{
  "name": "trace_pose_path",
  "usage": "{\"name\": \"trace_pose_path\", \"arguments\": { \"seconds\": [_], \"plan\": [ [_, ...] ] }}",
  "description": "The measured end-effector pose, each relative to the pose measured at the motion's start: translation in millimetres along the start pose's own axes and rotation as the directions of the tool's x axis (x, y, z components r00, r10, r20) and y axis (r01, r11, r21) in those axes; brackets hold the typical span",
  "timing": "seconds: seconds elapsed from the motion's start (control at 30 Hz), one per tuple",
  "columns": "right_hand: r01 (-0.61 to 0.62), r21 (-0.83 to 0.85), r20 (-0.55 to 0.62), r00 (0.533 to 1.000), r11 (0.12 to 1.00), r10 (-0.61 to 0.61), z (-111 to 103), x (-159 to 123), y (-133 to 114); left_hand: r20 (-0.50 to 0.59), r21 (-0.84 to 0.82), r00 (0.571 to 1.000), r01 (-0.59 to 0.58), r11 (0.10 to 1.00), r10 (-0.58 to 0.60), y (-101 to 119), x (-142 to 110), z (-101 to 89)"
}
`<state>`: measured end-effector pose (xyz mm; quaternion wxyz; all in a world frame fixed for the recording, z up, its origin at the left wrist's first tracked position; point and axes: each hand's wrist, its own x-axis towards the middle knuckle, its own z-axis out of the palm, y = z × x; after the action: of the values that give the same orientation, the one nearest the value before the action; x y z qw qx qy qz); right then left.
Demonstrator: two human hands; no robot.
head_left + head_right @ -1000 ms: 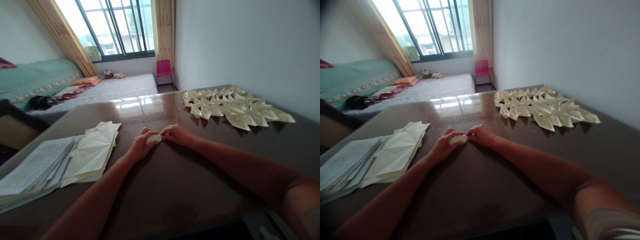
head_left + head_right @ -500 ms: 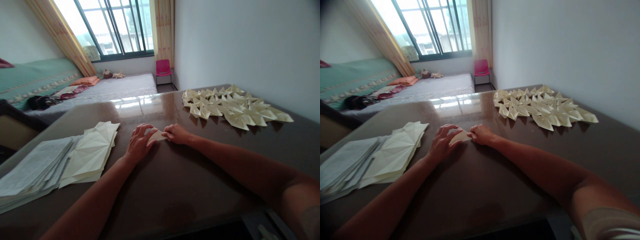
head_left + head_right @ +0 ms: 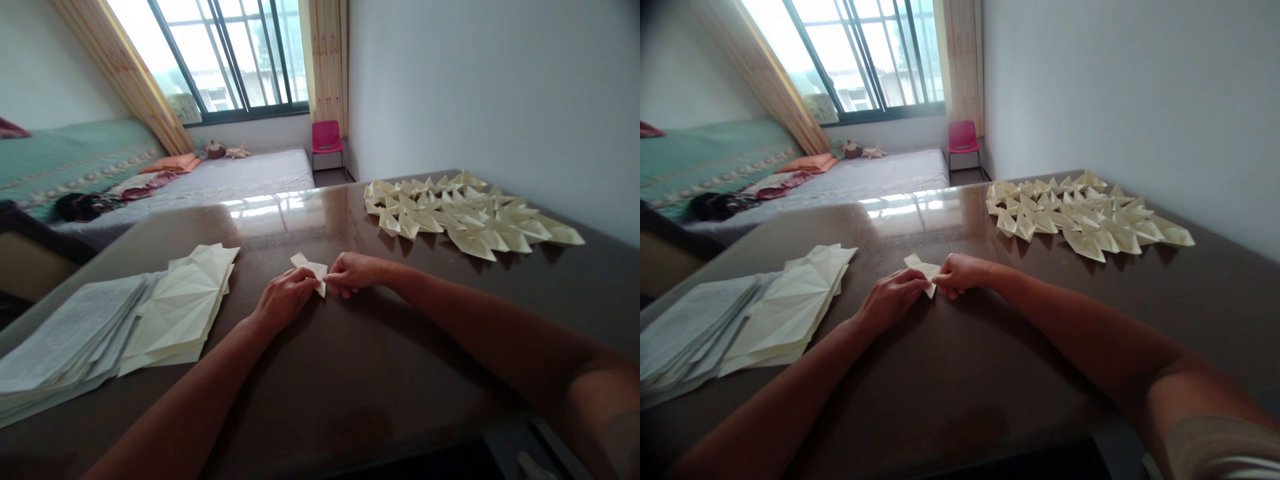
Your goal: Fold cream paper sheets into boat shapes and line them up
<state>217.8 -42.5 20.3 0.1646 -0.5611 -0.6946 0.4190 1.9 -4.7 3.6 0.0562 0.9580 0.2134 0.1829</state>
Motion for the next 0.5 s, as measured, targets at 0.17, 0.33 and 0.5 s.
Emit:
{"name": "trace_pose_path", "arguments": {
  "seconds": [0.17, 0.33, 0.5],
  "plan": [
    [0.019, -0.137, -0.292, 0.955, 0.990, -0.059, -9, 5, 6, 0.063, -0.282, 0.998, 0.011, 0.959, 0.007, -12, -5, -8.0],
    [0.058, -0.208, -0.419, 0.897, 0.976, -0.142, -8, 12, 13, 0.173, -0.456, 0.984, 0.042, 0.889, 0.042, -13, -6, -18.3],
    [0.134, -0.246, -0.289, 0.935, 0.960, -0.205, -2, 14, 15, 0.200, -0.394, 0.978, 0.018, 0.919, 0.066, -12, -6, -24.5]
  ]
}}
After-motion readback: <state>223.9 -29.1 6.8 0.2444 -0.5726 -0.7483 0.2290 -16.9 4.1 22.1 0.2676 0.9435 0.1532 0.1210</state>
